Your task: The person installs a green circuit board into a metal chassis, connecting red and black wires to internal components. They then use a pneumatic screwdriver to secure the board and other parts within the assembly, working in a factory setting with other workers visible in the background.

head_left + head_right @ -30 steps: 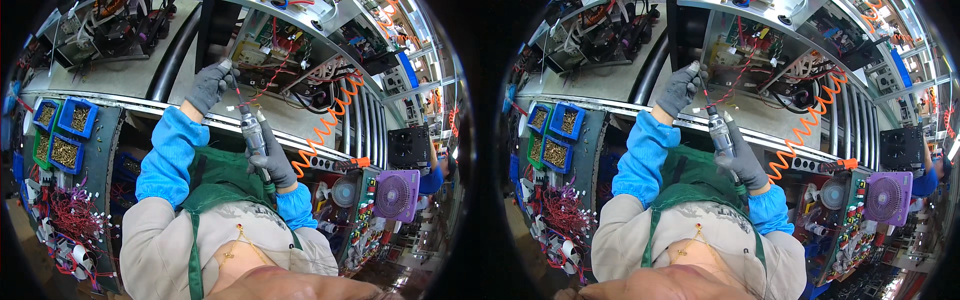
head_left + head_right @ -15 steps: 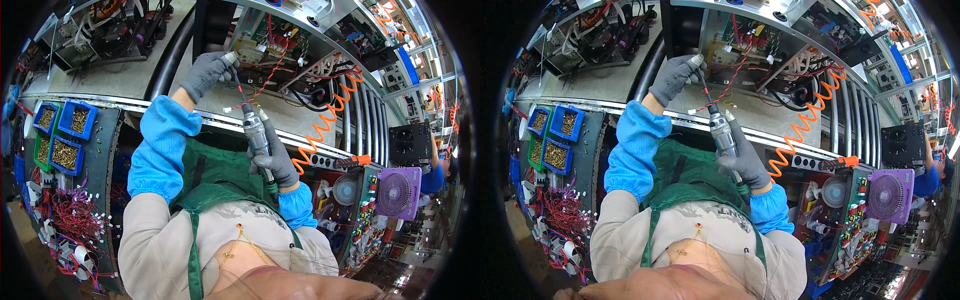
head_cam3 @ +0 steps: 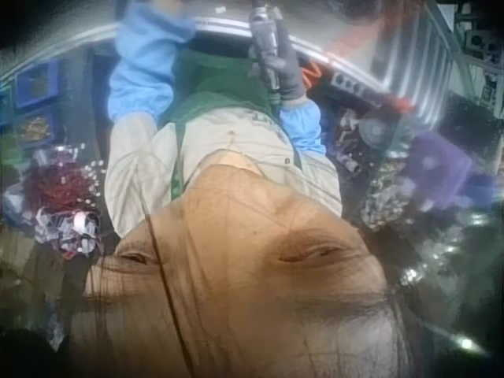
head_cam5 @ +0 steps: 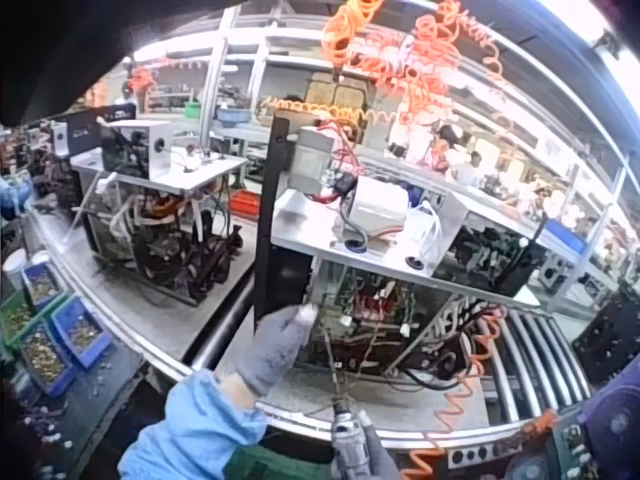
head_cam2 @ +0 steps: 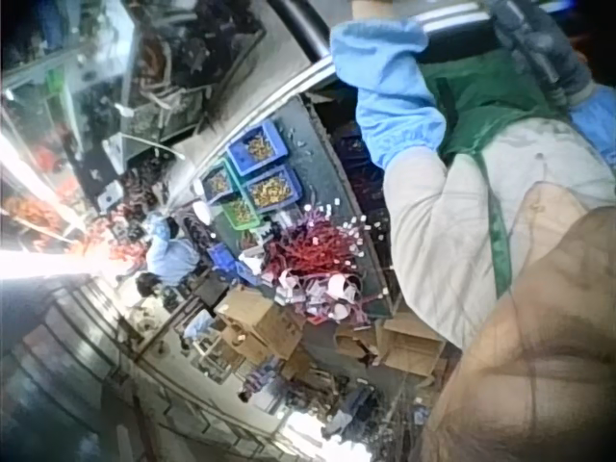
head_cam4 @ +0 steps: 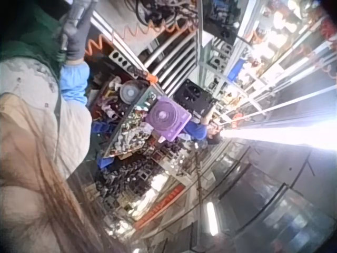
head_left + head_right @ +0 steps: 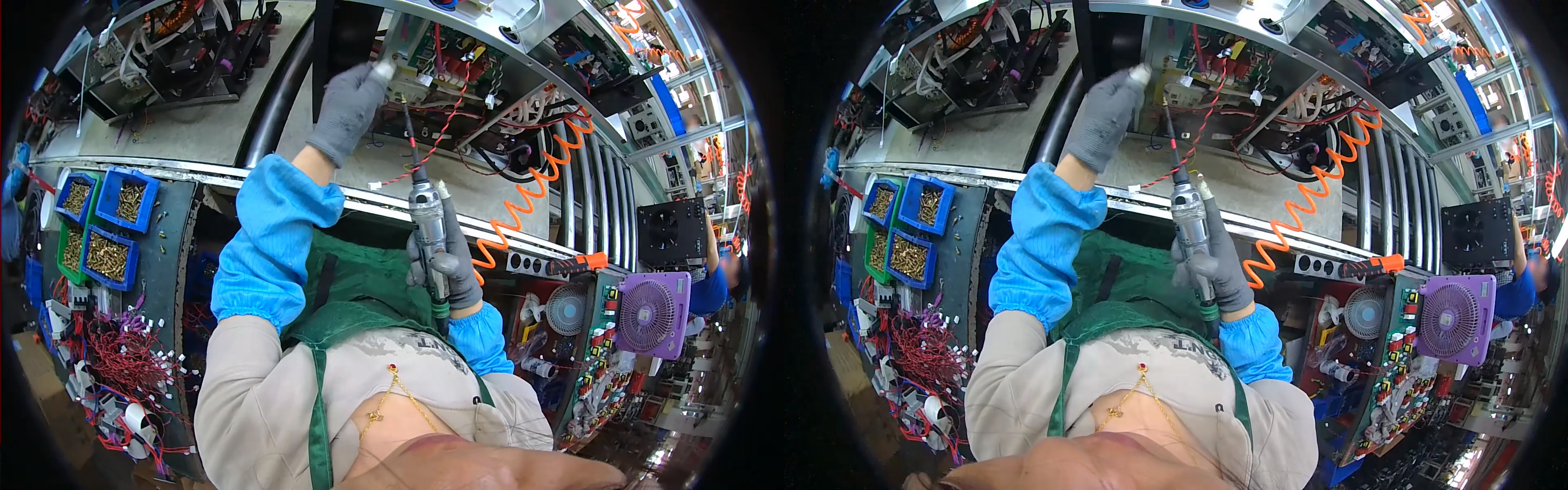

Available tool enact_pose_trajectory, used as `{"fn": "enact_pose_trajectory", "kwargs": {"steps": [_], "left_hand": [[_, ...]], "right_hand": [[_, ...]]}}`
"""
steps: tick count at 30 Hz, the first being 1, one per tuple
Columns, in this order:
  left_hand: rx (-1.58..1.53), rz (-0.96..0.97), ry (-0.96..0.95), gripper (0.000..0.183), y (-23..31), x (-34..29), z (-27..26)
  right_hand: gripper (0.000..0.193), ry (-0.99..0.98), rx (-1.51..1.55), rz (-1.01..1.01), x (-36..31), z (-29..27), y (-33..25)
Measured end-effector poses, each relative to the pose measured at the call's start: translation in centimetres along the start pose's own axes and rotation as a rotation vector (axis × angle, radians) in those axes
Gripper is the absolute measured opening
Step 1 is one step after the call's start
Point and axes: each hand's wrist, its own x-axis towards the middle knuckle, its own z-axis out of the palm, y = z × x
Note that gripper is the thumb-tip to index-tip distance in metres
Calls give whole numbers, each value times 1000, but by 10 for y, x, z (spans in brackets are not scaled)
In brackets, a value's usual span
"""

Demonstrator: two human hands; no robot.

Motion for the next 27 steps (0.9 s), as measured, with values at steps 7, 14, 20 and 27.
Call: {"fn": "enact_pose_trajectory", "kwargs": {"steps": [7,14,20,27], "left_hand": [[322,256,179,39,27,48,57],[378,257,-276,43,16,64,22],[1203,566,-156,32,46,55,-2],[987,441,-281,33,33,61,-9]], "right_hand": [[117,20,-23,50,-4,-6,1],[116,-2,31,73,-13,-11,3],[115,-38,47,98,-10,-11,-2],[118,-49,97,16,-8,-9,-4]]}}
